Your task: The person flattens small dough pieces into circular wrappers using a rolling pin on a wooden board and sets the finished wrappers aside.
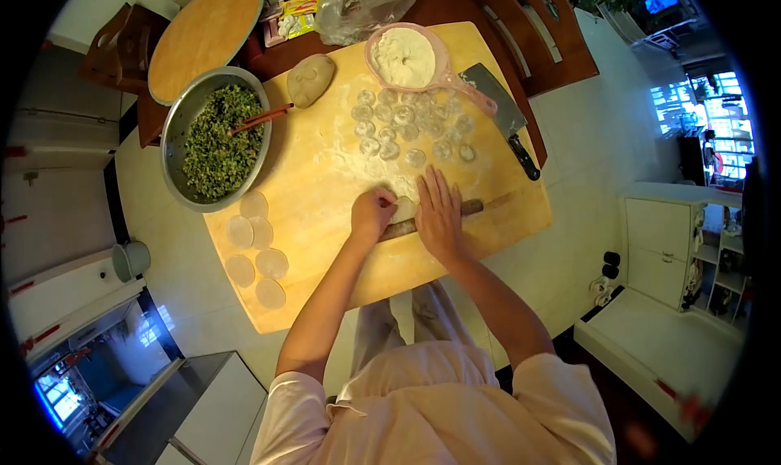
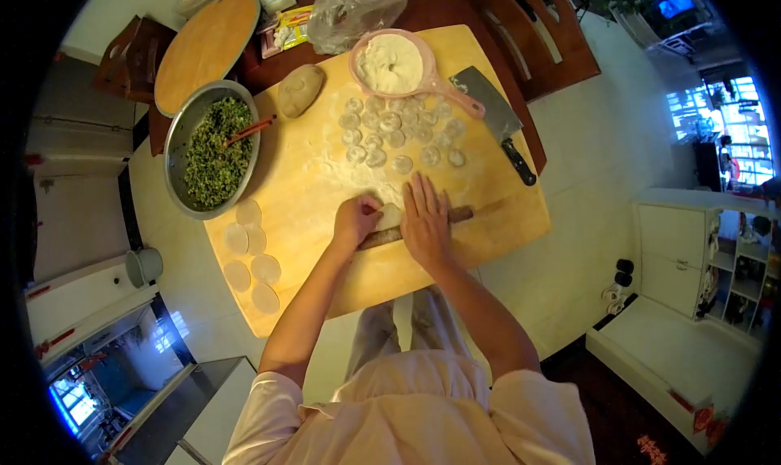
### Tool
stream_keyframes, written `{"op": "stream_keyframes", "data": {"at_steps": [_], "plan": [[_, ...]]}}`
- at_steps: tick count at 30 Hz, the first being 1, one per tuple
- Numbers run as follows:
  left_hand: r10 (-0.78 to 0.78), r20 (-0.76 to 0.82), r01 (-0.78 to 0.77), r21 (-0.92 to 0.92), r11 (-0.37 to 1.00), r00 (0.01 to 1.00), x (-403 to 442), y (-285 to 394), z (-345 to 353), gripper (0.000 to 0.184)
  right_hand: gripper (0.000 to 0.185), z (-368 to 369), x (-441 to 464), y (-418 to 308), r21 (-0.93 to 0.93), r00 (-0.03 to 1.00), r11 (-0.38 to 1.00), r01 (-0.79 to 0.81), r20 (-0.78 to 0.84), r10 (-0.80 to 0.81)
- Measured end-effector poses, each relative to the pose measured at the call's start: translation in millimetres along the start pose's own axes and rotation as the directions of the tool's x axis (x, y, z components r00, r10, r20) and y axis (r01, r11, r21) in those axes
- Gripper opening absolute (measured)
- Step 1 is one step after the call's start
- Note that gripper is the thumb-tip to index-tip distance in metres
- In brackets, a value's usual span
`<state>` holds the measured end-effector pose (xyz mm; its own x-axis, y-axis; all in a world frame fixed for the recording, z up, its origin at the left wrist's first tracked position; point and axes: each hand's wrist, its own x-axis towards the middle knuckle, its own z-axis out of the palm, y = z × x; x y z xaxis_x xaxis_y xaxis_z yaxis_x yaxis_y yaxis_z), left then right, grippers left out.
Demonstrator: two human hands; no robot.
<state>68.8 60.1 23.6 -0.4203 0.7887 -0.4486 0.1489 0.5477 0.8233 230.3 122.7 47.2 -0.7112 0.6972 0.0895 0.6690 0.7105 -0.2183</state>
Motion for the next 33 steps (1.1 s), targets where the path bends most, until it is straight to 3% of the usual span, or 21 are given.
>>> {"op": "stream_keyframes", "data": {"at_steps": [3, 7, 8, 11, 12, 15, 16, 19, 21, 23, 24, 25, 27, 30, 33], "plan": [[0.251, -0.041, -0.212, 0.417, 0.884, 0.967, 4, 22, 4, 0.008, 0.053, 6, 53, -1, 0.061, 1.0, 0.998, -0.019, -0.01, 0.02], [0.188, -0.02, -0.151, 0.514, 0.844, 0.982, 22, 24, 4, 0.013, 0.053, 16, 72, 1, 0.093, 0.999, 0.995, -0.033, -0.038, 0.037], [0.309, -0.07, -0.224, 0.544, 0.808, 0.948, 19, 17, 4, 0.008, 0.052, 12, 51, 0, 0.074, 0.999, 0.997, -0.019, -0.029, 0.021], [0.08, -0.134, -0.059, 0.15, 0.987, 0.988, 8, 3, -5, 0.008, 0.05, -6, -16, -3, 0.041, 0.999, 0.999, 0.033, 0.032, -0.034], [-0.035, -0.09, 0.025, -0.112, 0.993, 0.995, 16, -30, 1, 0.006, 0.05, -8, -25, -2, 0.036, 0.996, 0.997, 0.063, 0.057, -0.065], [-0.047, 0.014, 0.047, -0.027, 0.999, 0.999, 1, -15, -2, 0.008, 0.05, 4, 3, -3, -0.034, 0.999, 0.998, 0.048, 0.0, -0.048], [0.07, -0.031, -0.067, 0.107, 0.992, 0.997, -5, 8, -3, 0.009, 0.051, 8, 24, -2, 0.006, 0.999, 0.999, 0.047, -0.024, -0.046], [0.231, -0.102, -0.147, 0.516, 0.844, 0.968, 12, 22, 7, 0.011, 0.053, 12, 71, -4, 0.113, 0.997, 0.993, 0.039, -0.072, -0.031], [0.25, -0.082, -0.169, 0.534, 0.828, 0.965, 22, 14, 6, 0.012, 0.053, 6, 77, -6, 0.14, 0.996, 0.99, 0.024, -0.086, -0.012], [0.23, -0.073, -0.161, 0.513, 0.843, 0.97, 17, 18, -2, 0.011, 0.051, -4, 36, -7, 0.112, 0.999, 0.993, 0.038, -0.022, -0.036], [0.225, -0.118, -0.163, 0.388, 0.907, 0.967, 13, 14, -5, 0.01, 0.05, -6, 9, -8, 0.075, 0.999, 0.996, 0.048, 0.006, -0.048], [0.14, -0.156, -0.109, 0.192, 0.975, 0.978, 7, 11, -9, 0.008, 0.049, -6, -3, -7, 0.036, 0.998, 0.998, 0.057, 0.036, -0.058], [-0.088, -0.052, 0.073, -0.237, 0.969, 0.995, 9, -14, -10, 0.007, 0.049, -1, 2, -6, -0.008, 0.998, 0.998, 0.058, 0.006, -0.058], [0.182, -0.127, -0.162, 0.153, 0.975, 0.975, -1, -4, -9, 0.008, 0.049, 7, 45, -8, 0.069, 0.998, 0.997, 0.047, -0.047, -0.044], [0.214, -0.04, -0.15, 0.591, 0.793, 0.976, 12, 22, -6, 0.011, 0.05, 13, 85, -8, 0.148, 0.998, 0.988, 0.034, -0.064, -0.025]]}}
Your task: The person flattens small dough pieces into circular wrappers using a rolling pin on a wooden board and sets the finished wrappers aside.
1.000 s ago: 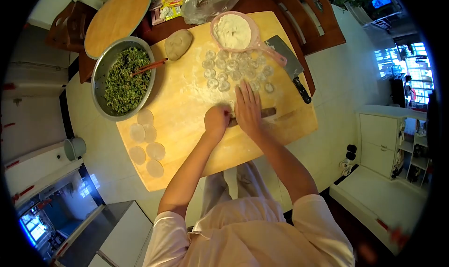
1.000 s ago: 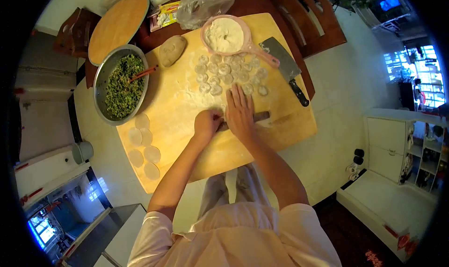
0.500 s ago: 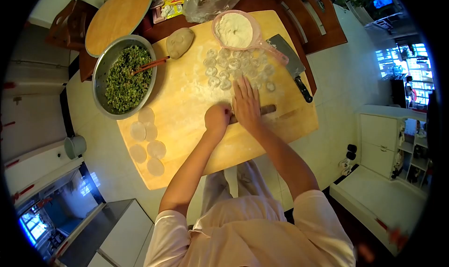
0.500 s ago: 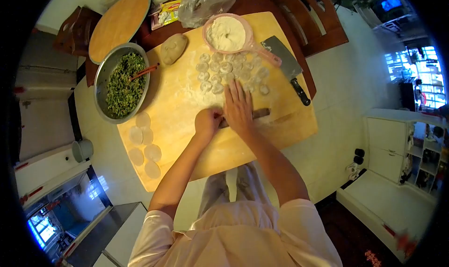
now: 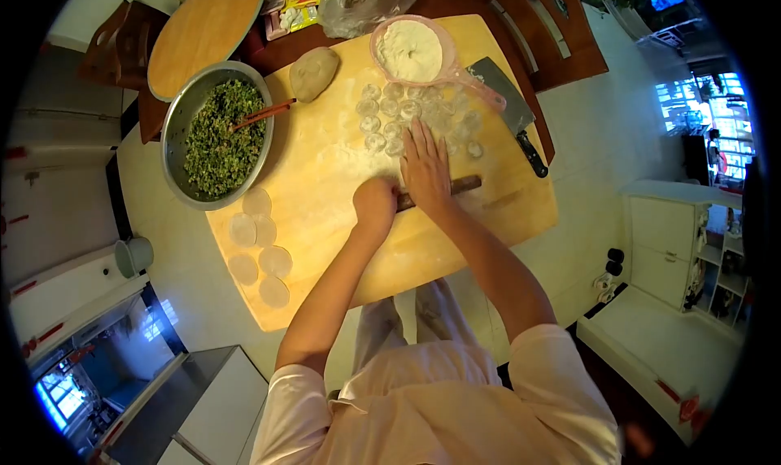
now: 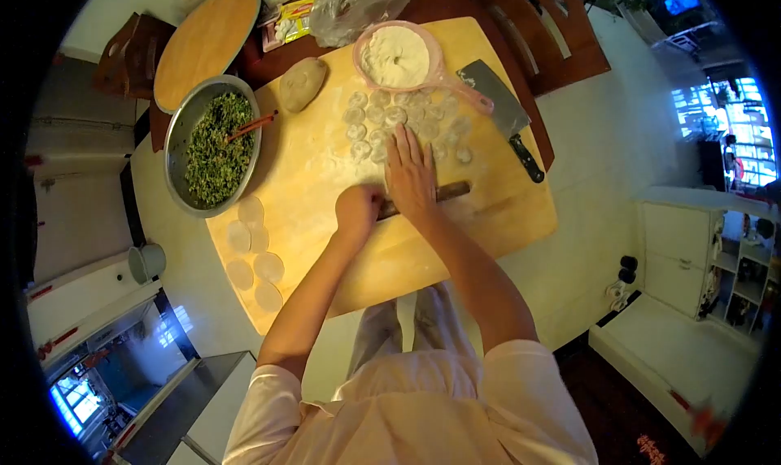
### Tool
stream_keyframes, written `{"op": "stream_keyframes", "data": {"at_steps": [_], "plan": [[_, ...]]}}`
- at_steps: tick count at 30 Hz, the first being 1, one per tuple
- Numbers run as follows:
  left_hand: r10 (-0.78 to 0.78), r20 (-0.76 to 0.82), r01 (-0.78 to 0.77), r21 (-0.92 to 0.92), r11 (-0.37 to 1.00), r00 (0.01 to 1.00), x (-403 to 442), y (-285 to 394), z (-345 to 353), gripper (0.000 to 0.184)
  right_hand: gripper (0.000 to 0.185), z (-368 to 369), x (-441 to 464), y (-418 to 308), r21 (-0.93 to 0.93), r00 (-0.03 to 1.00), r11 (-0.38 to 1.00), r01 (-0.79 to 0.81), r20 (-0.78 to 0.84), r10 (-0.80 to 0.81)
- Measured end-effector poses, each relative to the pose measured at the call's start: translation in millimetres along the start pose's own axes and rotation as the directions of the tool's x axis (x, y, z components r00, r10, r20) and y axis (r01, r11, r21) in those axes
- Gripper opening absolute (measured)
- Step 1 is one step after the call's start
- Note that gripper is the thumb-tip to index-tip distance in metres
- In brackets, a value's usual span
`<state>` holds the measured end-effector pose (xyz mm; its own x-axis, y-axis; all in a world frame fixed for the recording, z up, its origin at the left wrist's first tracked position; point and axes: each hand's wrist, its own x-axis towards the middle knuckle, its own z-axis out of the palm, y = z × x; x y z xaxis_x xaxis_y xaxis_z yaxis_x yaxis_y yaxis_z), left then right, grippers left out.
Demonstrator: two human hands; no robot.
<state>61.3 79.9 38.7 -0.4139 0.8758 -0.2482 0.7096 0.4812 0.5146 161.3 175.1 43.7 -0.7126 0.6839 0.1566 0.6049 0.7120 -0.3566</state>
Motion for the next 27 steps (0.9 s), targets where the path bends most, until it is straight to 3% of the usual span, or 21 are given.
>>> {"op": "stream_keyframes", "data": {"at_steps": [1, 4, 5, 8, 9, 12, 13, 16, 17, 19, 20, 21, 24, 25, 27], "plan": [[0.018, -0.009, -0.018, 0.037, 0.999, 1.0, 6, -5, 7, 0.013, 0.05, 1, 3, -1, 0.012, 1.0, 1.0, -0.009, -0.005, 0.009], [-0.002, -0.086, -0.013, -0.175, 0.985, 0.996, 1, -12, 4, 0.013, 0.047, -18, -53, -7, -0.036, 0.997, 0.999, -0.003, 0.083, 0.006], [-0.097, -0.056, 0.074, -0.317, 0.945, 0.994, -4, -14, -1, 0.01, 0.048, -20, -74, -7, -0.059, 0.995, 0.998, 0.006, 0.1, 0.0], [-0.203, 0.21, 0.289, -0.78, 0.555, 0.956, -14, -59, 28, 0.008, 0.049, -17, -95, -5, -0.109, 0.991, 0.994, 0.028, 0.13, -0.014], [-0.224, 0.249, 0.333, -0.777, 0.534, 0.942, -21, -55, 25, 0.008, 0.05, -15, -78, -6, -0.118, 0.993, 0.993, 0.024, 0.118, -0.01], [-0.055, -0.027, 0.042, -0.352, 0.935, 0.998, -19, -20, -2, 0.008, 0.051, 0, -13, -4, -0.092, 0.999, 0.996, 0.011, 0.033, -0.008], [-0.019, -0.034, 0.013, -0.186, 0.983, 0.999, -12, -9, -10, 0.008, 0.051, 5, -1, -4, -0.075, 1.0, 0.997, 0.007, -0.005, -0.007], [0.025, -0.075, -0.028, -0.046, 0.999, 0.997, 4, -8, 1, 0.01, 0.053, -1, -1, -8, -0.074, 1.0, 0.997, 0.002, -0.021, -0.004], [0.031, -0.113, -0.04, -0.081, 0.996, 0.993, 4, -9, 0, 0.01, 0.052, -7, -21, -9, -0.04, 1.0, 0.999, 0.019, -0.006, -0.019], [-0.105, -0.047, 0.079, -0.392, 0.917, 0.993, -5, -15, -2, 0.009, 0.053, -13, -77, -9, -0.133, 0.998, 0.99, 0.049, 0.054, -0.042], [-0.164, 0.006, 0.142, -0.53, 0.836, 0.986, -8, -23, -1, 0.008, 0.053, -14, -90, -9, -0.177, 0.995, 0.982, 0.064, 0.087, -0.049], [-0.2, 0.178, 0.267, -0.693, 0.669, 0.964, -5, -53, 29, 0.01, 0.052, -15, -86, -9, -0.188, 0.995, 0.98, 0.063, 0.094, -0.045], [-0.194, 0.208, 0.28, -0.576, 0.768, 0.959, -13, -41, 15, 0.01, 0.05, -9, -50, -11, -0.187, 0.998, 0.982, 0.035, 0.067, -0.023], [-0.056, 0.009, 0.055, -0.393, 0.918, 0.998, -15, -23, -1, 0.01, 0.05, 0, -24, -9, -0.173, 0.999, 0.985, 0.019, 0.029, -0.014], [-0.005, -0.034, 0.001, -0.126, 0.992, 0.999, 1, -13, 2, 0.01, 0.049, 7, 3, -10, -0.112, 1.0, 0.994, -0.003, -0.029, -0.001]]}}
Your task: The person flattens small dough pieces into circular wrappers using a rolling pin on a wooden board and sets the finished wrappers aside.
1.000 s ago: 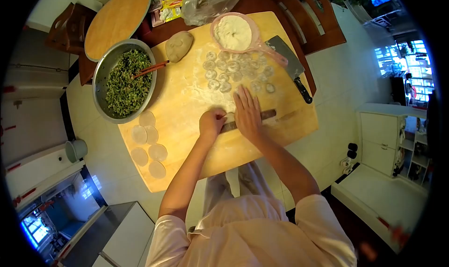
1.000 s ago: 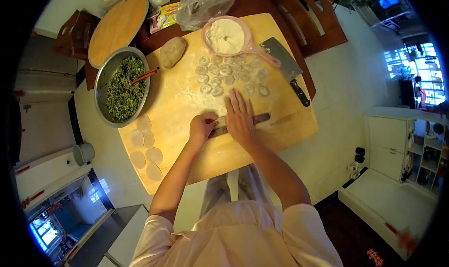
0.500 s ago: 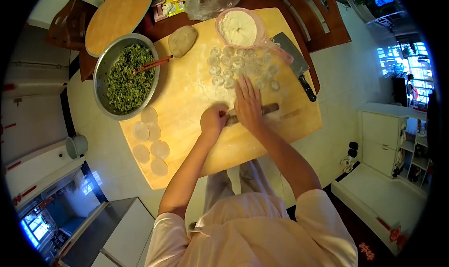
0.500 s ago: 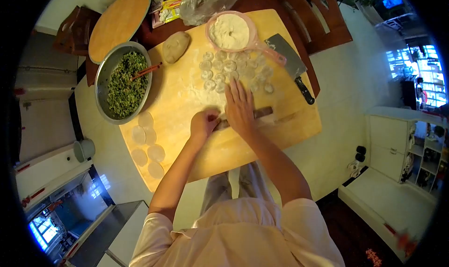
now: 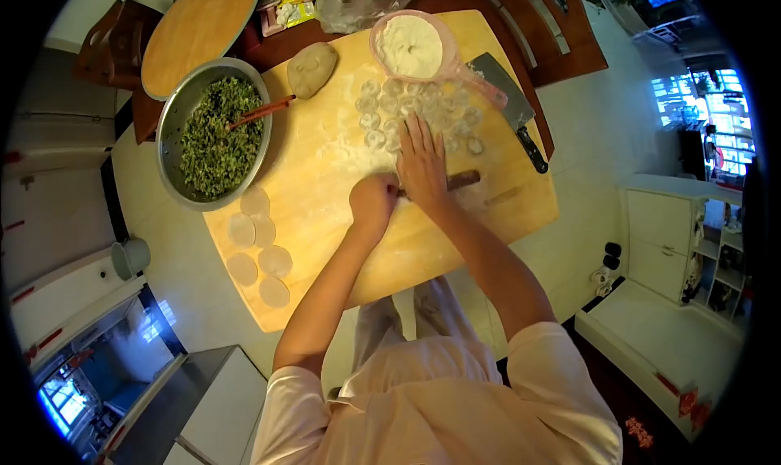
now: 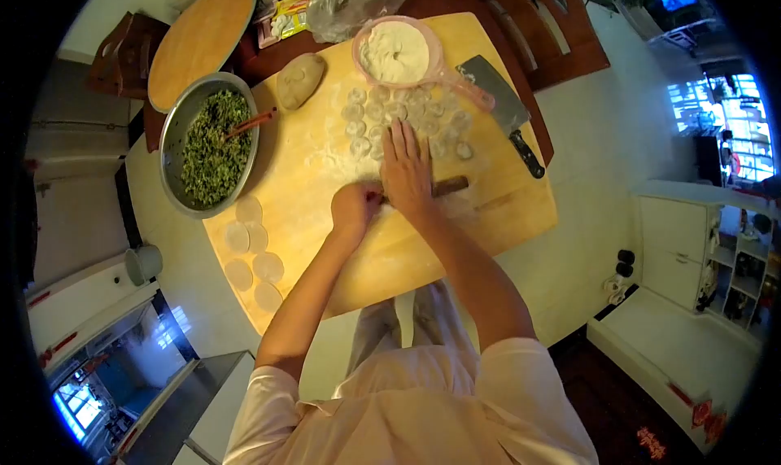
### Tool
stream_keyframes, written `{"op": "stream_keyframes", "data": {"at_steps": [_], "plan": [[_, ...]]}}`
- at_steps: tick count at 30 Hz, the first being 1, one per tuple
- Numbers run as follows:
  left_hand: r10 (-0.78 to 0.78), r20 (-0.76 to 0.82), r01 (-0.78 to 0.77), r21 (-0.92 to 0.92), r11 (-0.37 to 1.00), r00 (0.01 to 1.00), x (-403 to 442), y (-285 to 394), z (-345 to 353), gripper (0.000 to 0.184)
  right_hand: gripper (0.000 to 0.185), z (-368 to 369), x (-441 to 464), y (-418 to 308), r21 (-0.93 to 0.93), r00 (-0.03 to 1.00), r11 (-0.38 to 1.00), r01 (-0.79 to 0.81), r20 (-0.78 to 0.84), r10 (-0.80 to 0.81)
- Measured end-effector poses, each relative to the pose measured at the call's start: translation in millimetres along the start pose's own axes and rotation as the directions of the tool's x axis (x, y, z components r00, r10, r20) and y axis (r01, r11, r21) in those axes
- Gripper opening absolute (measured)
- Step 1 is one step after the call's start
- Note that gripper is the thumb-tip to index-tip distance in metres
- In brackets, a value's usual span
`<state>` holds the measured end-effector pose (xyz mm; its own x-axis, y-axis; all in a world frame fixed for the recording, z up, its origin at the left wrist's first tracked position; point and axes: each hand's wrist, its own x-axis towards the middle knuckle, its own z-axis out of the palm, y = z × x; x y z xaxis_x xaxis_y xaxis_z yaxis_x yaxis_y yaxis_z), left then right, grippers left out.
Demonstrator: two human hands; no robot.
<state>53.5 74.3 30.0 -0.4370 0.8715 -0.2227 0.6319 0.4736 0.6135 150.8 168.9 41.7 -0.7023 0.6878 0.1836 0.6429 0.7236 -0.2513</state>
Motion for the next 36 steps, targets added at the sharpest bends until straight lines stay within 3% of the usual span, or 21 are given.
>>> {"op": "stream_keyframes", "data": {"at_steps": [1, 2, 5, 7, 9, 11, 12, 15, 19, 20, 22, 25, 26, 29, 33, 36], "plan": [[0.036, -0.005, -0.035, 0.138, 0.99, 0.999, 4, 3, 0, 0.011, 0.049, -2, 5, -2, 0.041, 1.0, 0.999, -0.014, -0.017, 0.015], [0.015, 0.033, -0.018, 0.087, 0.996, 0.999, 7, 5, -4, 0.013, 0.049, -5, 9, -2, 0.077, 0.999, 0.997, -0.021, -0.041, 0.024], [-0.041, -0.06, 0.036, -0.095, 0.995, 0.997, 1, -4, -8, 0.012, 0.051, -20, -60, -1, 0.025, 0.998, 1.0, 0.007, 0.061, -0.009], [-0.247, 0.02, 0.229, -0.454, 0.861, 0.969, -8, -26, -4, 0.009, 0.051, -24, -98, -1, -0.043, 0.991, 0.999, 0.022, 0.133, -0.016], [-0.251, 0.237, 0.345, -0.671, 0.656, 0.939, -23, -52, 6, 0.008, 0.052, -23, -93, -2, -0.064, 0.99, 0.997, 0.037, 0.141, -0.027], [-0.143, 0.034, 0.145, -0.378, 0.914, 0.989, -23, -20, -12, 0.007, 0.052, -19, -40, -5, -0.031, 0.996, 0.999, 0.044, 0.082, -0.041], [-0.06, -0.054, 0.048, -0.191, 0.98, 0.997, -22, -6, -18, 0.007, 0.053, -11, -15, -3, -0.011, 0.998, 0.999, 0.036, 0.057, -0.036], [0.061, 0.003, -0.06, 0.188, 0.98, 0.998, 2, 3, -18, 0.01, 0.054, 1, 9, -2, 0.048, 1.0, 0.999, 0.003, 0.019, -0.004], [0.03, -0.059, -0.026, 0.068, 0.997, 0.998, -3, -2, -24, 0.008, 0.053, -16, -59, -5, 0.024, 0.997, 0.999, 0.023, 0.08, -0.025], [-0.07, -0.022, 0.066, -0.146, 0.987, 0.997, -5, -14, -18, 0.008, 0.052, -22, -85, -6, -0.007, 0.993, 0.999, 0.043, 0.111, -0.042], [-0.243, 0.115, 0.267, -0.529, 0.806, 0.963, -9, -45, -3, 0.011, 0.05, -25, -94, -6, -0.042, 0.99, 0.997, 0.064, 0.129, -0.058], [-0.208, 0.244, 0.305, -0.488, 0.818, 0.947, -16, -43, -12, 0.006, 0.048, -16, -63, -8, -0.028, 0.996, 0.998, 0.056, 0.075, -0.053], [-0.063, 0.111, 0.095, -0.311, 0.946, 0.992, -17, -32, -16, 0.006, 0.048, -11, -43, -8, -0.008, 0.997, 0.998, 0.056, 0.06, -0.056], [0.023, 0.041, -0.028, 0.123, 0.992, 0.999, 0, -2, -23, 0.011, 0.046, 3, 10, -6, 0.038, 0.999, 0.998, 0.047, 0.023, -0.048], [0.006, -0.017, -0.004, 0.09, 0.996, 1.0, 3, -4, -23, 0.01, 0.047, -9, -30, -9, 0.053, 0.999, 0.999, -0.001, 0.045, -0.001], [-0.16, -0.009, 0.143, -0.397, 0.907, 0.987, -7, -32, -10, 0.007, 0.051, -24, -98, -9, 0.017, 0.987, 0.999, 0.044, 0.156, -0.046]]}}
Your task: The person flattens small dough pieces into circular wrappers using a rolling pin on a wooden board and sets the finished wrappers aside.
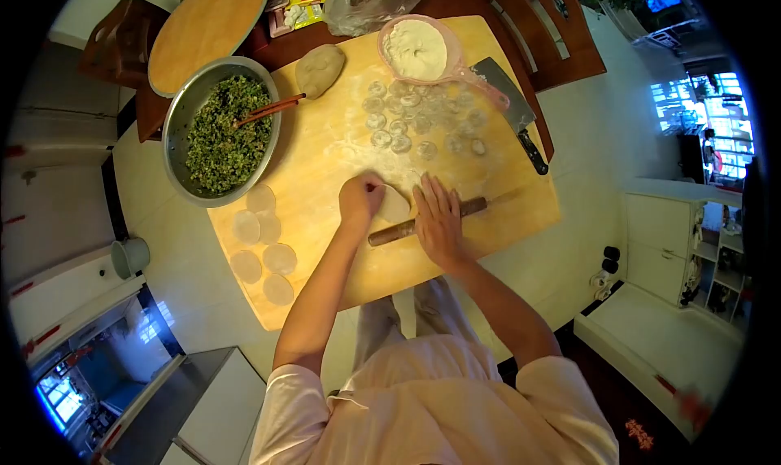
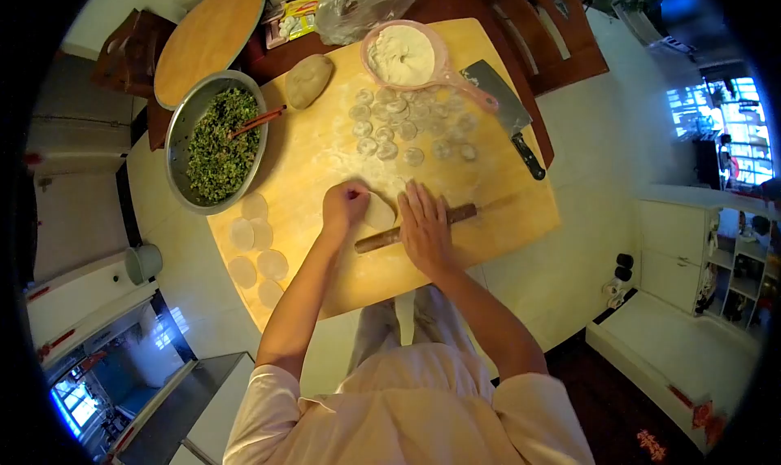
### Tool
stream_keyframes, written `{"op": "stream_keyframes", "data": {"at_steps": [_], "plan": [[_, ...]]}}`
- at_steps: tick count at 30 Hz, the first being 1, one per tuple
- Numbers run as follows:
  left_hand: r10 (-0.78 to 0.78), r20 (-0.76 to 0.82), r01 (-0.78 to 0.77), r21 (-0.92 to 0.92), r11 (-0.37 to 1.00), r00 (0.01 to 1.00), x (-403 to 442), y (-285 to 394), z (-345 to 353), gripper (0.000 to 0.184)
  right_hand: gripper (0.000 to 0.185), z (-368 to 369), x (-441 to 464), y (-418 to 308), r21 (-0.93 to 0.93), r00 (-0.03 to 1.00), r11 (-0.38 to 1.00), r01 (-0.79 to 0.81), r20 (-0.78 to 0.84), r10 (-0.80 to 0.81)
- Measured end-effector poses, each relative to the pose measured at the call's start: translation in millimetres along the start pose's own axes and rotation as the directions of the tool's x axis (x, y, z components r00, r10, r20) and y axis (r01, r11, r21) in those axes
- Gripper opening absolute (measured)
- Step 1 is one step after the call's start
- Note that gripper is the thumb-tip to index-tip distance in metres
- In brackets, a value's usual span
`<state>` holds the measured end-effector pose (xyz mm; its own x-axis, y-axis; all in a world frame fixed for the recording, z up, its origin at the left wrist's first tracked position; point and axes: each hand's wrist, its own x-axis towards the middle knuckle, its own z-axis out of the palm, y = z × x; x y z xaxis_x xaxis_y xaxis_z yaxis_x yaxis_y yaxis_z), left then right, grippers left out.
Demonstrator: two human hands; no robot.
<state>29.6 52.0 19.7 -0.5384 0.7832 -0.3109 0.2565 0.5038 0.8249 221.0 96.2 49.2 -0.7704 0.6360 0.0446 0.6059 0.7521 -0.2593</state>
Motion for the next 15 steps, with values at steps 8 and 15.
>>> {"op": "stream_keyframes", "data": {"at_steps": [8, 15], "plan": [[0.16, 0.073, -0.174, 0.512, 0.841, 0.984, 3, 29, 1, 0.012, 0.051, 18, 116, 8, -0.015, 0.989, 1.0, 0.009, -0.147, -0.011], [-0.056, 0.051, 0.054, 0.029, 0.998, 0.997, 4, 3, -16, 0.009, 0.05, 3, -5, -2, -0.036, 0.996, 0.999, 0.032, -0.085, -0.035]]}}
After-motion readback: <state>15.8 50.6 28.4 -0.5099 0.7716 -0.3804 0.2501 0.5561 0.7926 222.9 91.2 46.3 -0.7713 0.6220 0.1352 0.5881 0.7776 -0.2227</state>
